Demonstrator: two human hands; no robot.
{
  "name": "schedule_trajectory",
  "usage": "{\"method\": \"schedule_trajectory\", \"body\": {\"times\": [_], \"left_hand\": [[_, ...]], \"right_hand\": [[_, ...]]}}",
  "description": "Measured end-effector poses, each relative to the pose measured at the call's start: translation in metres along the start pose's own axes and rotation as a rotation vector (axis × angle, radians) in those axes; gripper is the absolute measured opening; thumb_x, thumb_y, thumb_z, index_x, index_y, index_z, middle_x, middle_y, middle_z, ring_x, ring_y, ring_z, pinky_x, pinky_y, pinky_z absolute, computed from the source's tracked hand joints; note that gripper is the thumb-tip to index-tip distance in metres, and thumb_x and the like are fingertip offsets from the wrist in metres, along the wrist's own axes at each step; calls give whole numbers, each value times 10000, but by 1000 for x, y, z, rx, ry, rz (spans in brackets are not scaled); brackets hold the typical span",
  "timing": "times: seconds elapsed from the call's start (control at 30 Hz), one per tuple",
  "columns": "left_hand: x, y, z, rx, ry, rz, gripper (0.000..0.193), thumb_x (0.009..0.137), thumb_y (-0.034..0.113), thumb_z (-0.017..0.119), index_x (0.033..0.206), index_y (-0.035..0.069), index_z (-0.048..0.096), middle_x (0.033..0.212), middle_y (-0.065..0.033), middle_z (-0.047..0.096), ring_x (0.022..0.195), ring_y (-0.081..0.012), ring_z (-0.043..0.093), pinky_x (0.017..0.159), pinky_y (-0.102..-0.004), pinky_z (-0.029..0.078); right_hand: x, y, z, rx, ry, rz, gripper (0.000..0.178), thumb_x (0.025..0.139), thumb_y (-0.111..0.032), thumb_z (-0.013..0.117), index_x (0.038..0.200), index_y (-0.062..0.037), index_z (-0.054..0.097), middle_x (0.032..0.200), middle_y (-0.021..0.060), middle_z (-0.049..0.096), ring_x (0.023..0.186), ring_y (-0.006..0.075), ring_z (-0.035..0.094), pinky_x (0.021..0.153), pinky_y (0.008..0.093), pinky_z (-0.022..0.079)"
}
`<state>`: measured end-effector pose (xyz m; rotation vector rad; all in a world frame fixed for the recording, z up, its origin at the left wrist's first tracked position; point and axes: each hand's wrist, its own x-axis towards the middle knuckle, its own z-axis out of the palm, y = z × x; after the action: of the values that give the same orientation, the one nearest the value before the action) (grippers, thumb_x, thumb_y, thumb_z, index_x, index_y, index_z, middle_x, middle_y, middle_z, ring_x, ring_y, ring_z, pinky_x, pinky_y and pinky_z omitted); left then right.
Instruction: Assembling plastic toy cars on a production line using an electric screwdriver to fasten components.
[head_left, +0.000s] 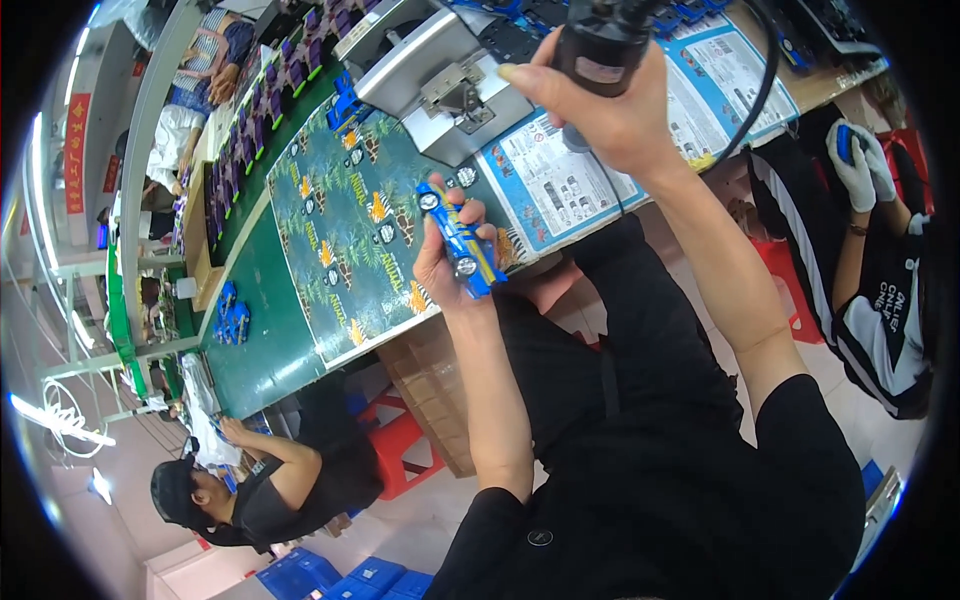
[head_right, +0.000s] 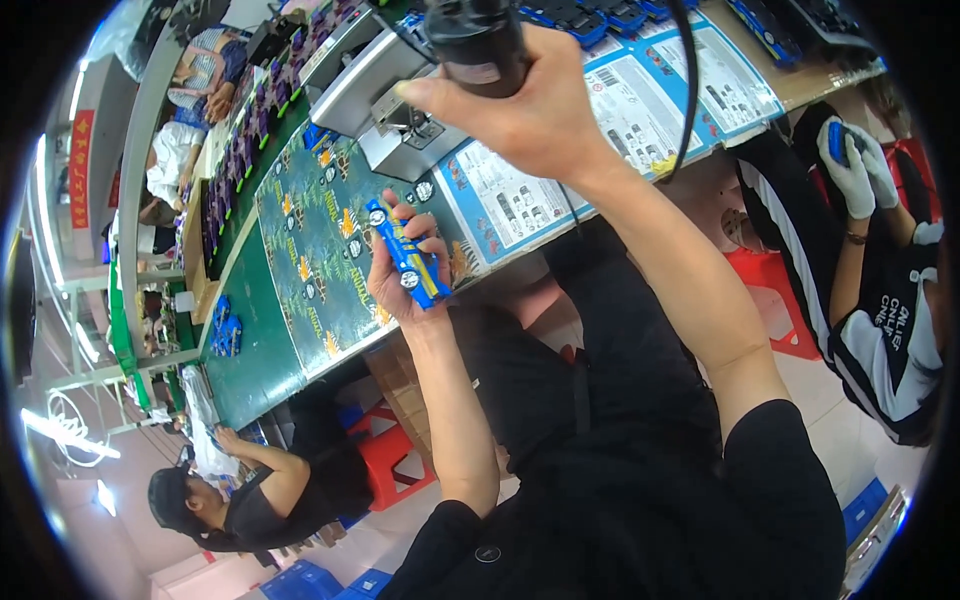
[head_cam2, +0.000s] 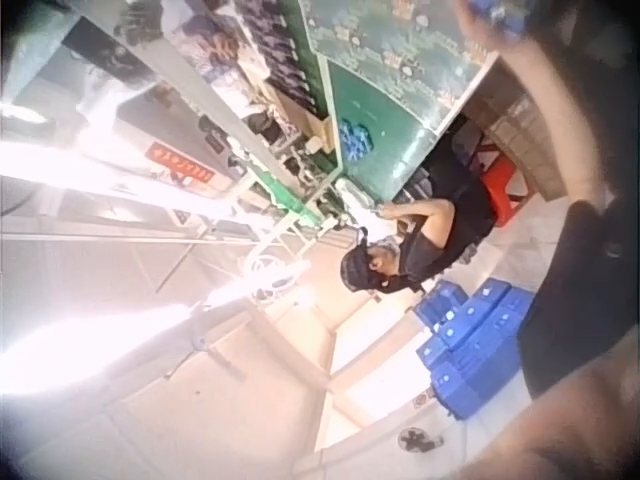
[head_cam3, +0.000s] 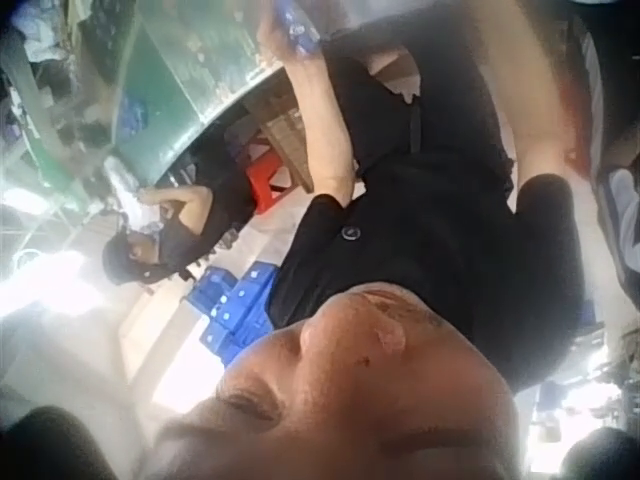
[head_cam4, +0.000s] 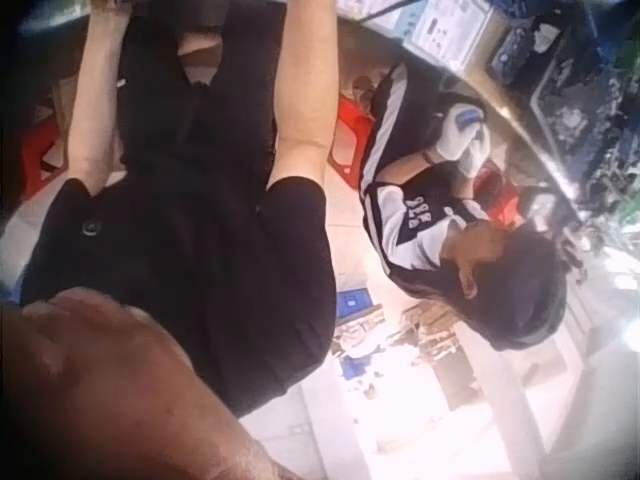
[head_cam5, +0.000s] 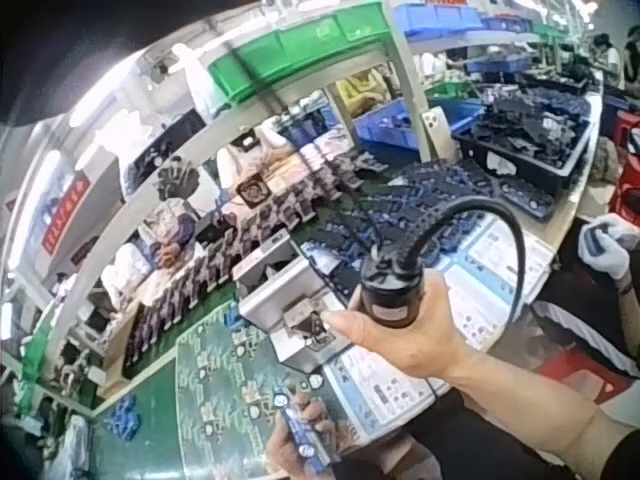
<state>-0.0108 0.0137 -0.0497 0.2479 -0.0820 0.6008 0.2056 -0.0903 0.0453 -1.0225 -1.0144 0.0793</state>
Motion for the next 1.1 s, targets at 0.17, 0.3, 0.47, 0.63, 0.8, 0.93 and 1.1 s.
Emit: {"method": "schedule_trajectory", "body": {"times": [0.17,0.3,0.47,0.63,0.8,0.93,1.1], "left_hand": [[5,-1,10,-122,-6,-15,639,990,270,594,1510,6,333,1156,-75,513,1004,-189,512,906,-401,543],[3,0,10,-140,4,-48,736,946,327,654,1503,-22,323,1135,-67,505,991,-188,507,914,-388,547],[7,-7,13,-104,-9,-62,709,960,348,624,1494,-18,334,1137,-73,495,1003,-194,498,894,-400,547],[-1,-76,49,53,-42,-275,569,1026,290,512,1498,23,336,1164,-140,515,981,-262,542,812,-461,573],[6,-183,38,-68,104,-633,433,1021,282,516,1327,-23,490,1119,-195,619,953,-319,638,769,-471,599],[8,-236,1,-78,42,-794,375,1037,315,504,1239,4,558,1088,-164,638,964,-280,647,773,-450,576],[15,-283,-21,-171,145,-795,344,1042,333,509,1203,39,587,1036,-138,660,964,-232,655,866,-402,550]], "right_hand": [[-3,1,3,7,-14,-10,245,828,-235,850,849,-44,699,726,11,673,648,87,608,594,256,472],[-4,1,4,6,-18,32,262,822,-261,855,843,-49,703,724,16,671,644,107,616,590,254,468],[-2,-6,2,-56,8,-27,244,818,-228,854,833,-38,701,731,4,671,642,89,601,589,261,469],[17,9,-4,57,45,246,480,725,-344,898,942,22,676,802,8,671,739,81,592,650,280,490],[25,13,-58,-151,-120,349,862,771,-380,863,1374,99,477,1282,222,616,1250,286,583,1052,385,462],[-21,-53,-101,-392,-167,191,844,836,-402,768,1422,104,430,1389,304,540,1277,368,568,1048,427,471],[-147,-97,-139,-35,467,166,181,882,-11,660,1038,77,684,985,159,705,927,220,676,841,339,535]]}}
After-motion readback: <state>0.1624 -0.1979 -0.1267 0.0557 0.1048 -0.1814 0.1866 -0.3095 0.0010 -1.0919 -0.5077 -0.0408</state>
